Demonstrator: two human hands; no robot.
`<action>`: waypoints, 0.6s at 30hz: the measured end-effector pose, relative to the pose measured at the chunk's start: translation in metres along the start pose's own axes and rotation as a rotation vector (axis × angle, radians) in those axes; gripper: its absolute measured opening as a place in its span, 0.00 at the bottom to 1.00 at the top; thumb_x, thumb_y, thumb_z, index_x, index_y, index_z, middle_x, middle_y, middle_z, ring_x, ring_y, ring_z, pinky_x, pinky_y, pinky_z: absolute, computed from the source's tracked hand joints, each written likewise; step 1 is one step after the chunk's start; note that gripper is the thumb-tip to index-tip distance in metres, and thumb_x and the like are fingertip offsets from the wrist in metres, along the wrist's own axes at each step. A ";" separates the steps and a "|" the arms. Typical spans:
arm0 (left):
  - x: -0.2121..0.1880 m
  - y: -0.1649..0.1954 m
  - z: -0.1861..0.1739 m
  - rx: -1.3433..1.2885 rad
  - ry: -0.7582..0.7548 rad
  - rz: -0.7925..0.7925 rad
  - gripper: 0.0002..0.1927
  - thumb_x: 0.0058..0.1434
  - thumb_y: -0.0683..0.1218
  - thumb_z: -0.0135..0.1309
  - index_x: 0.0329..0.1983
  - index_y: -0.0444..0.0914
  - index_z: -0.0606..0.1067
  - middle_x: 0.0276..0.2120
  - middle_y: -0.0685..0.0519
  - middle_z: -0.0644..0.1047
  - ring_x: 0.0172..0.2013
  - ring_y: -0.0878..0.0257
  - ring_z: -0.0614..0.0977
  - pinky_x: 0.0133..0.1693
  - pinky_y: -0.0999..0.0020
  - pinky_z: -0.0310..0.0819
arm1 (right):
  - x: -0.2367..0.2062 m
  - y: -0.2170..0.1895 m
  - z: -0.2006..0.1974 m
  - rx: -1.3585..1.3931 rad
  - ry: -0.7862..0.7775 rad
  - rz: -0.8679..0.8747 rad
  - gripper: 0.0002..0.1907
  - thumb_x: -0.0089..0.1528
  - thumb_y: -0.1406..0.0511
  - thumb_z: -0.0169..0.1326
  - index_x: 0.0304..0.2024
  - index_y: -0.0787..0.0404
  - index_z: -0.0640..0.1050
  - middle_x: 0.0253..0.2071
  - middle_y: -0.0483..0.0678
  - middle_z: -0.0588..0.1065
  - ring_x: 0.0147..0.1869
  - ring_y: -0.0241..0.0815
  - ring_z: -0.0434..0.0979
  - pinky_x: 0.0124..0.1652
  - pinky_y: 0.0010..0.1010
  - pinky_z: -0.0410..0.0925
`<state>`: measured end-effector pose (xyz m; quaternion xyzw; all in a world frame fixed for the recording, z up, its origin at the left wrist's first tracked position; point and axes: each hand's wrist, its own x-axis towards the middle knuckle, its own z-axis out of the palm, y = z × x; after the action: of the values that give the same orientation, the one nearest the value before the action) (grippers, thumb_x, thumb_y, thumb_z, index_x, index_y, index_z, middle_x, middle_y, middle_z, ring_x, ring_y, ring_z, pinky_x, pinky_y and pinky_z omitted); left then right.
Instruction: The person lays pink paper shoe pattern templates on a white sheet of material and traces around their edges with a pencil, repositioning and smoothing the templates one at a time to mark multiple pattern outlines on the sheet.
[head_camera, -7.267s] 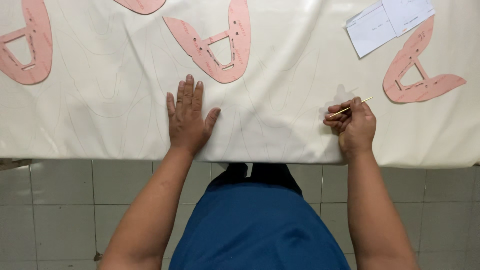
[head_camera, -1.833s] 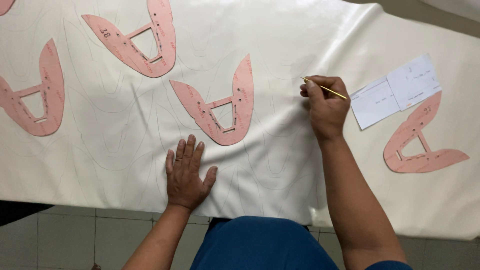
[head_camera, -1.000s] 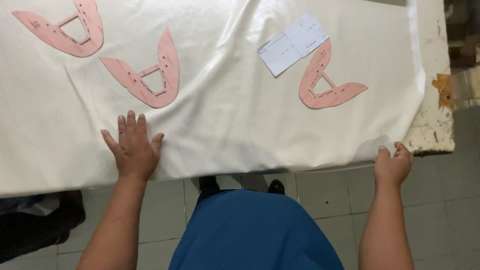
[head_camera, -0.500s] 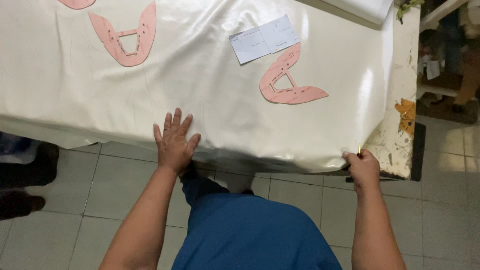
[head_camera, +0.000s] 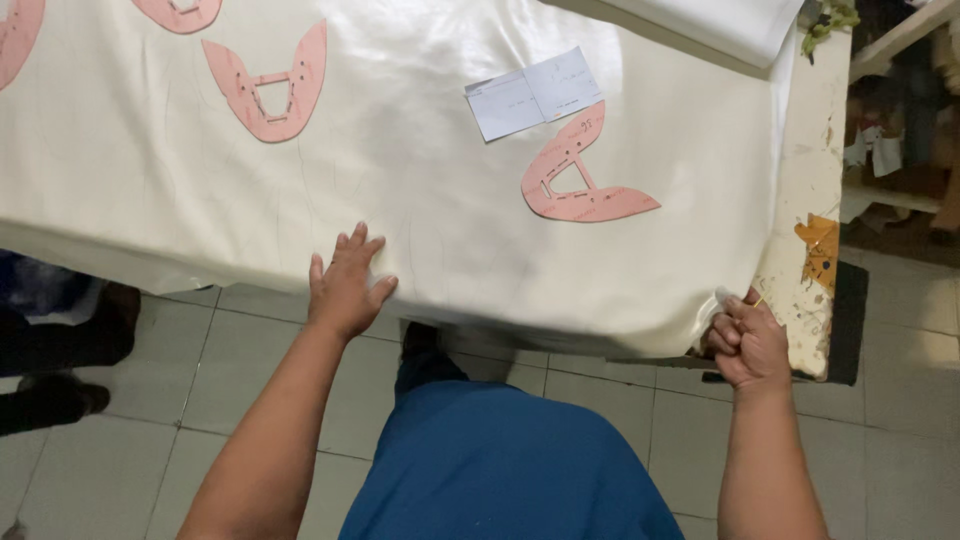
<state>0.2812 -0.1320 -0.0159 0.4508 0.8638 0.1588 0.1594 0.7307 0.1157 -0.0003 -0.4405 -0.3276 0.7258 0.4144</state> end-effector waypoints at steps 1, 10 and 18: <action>0.000 -0.002 0.001 0.008 0.010 0.007 0.33 0.60 0.57 0.54 0.70 0.49 0.65 0.76 0.53 0.55 0.74 0.54 0.55 0.68 0.39 0.40 | 0.001 -0.001 -0.001 -0.116 0.063 0.018 0.12 0.63 0.72 0.54 0.48 0.57 0.74 0.31 0.38 0.72 0.22 0.26 0.61 0.19 0.18 0.55; -0.003 -0.009 0.018 0.134 0.068 0.110 0.20 0.70 0.54 0.52 0.62 0.45 0.74 0.60 0.57 0.74 0.62 0.60 0.75 0.74 0.50 0.58 | -0.023 -0.008 -0.015 -0.519 0.706 -0.223 0.06 0.65 0.70 0.60 0.43 0.60 0.75 0.41 0.45 0.77 0.32 0.28 0.70 0.27 0.20 0.61; -0.009 0.014 0.038 0.075 0.052 0.528 0.29 0.61 0.59 0.53 0.65 0.49 0.70 0.70 0.50 0.63 0.70 0.54 0.59 0.66 0.41 0.35 | 0.017 0.016 0.078 -0.981 0.419 -0.169 0.29 0.60 0.61 0.63 0.63 0.62 0.74 0.58 0.48 0.71 0.48 0.40 0.76 0.38 0.32 0.73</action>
<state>0.3126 -0.1270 -0.0429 0.6619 0.7253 0.1741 0.0734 0.6500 0.1150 0.0105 -0.6899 -0.5727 0.3483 0.2733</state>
